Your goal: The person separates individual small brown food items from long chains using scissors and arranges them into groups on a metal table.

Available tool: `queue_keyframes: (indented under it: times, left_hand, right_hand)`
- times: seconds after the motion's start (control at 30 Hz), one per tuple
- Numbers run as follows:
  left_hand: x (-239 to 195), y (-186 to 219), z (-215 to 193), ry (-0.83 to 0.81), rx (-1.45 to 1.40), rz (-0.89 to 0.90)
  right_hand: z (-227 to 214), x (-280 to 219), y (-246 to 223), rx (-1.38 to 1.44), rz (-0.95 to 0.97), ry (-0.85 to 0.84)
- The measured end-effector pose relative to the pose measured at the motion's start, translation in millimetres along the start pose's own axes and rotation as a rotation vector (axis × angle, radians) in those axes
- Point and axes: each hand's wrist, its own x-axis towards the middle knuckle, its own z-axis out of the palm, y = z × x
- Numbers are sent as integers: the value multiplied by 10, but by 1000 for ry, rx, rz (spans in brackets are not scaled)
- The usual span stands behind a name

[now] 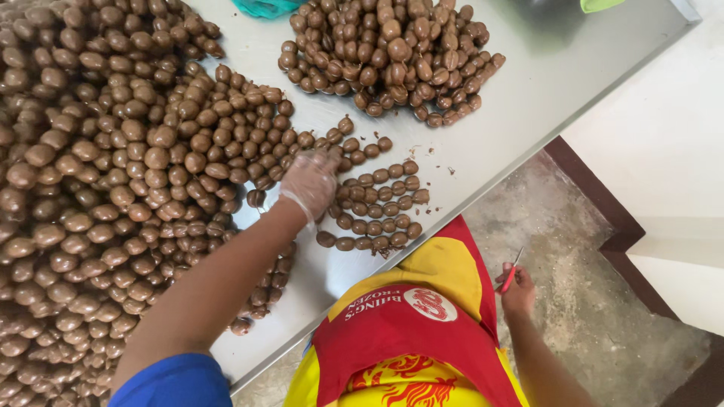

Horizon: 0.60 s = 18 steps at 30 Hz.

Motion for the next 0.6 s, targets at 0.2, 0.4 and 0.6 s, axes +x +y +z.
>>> queue_keyframes:
  times: [0.2,0.4,0.6]
  left_hand:
    - [-334,-65,-399,-231,-139,154]
    - [-534,100,89,50,-85,200]
    - [-673,258,316,136,-318,-5]
  right_hand:
    - [-171,-251,196,-101,74,19]
    - [-243,-244,130,-32,176,9]
    - [-225,-142,22,7,112,-45]
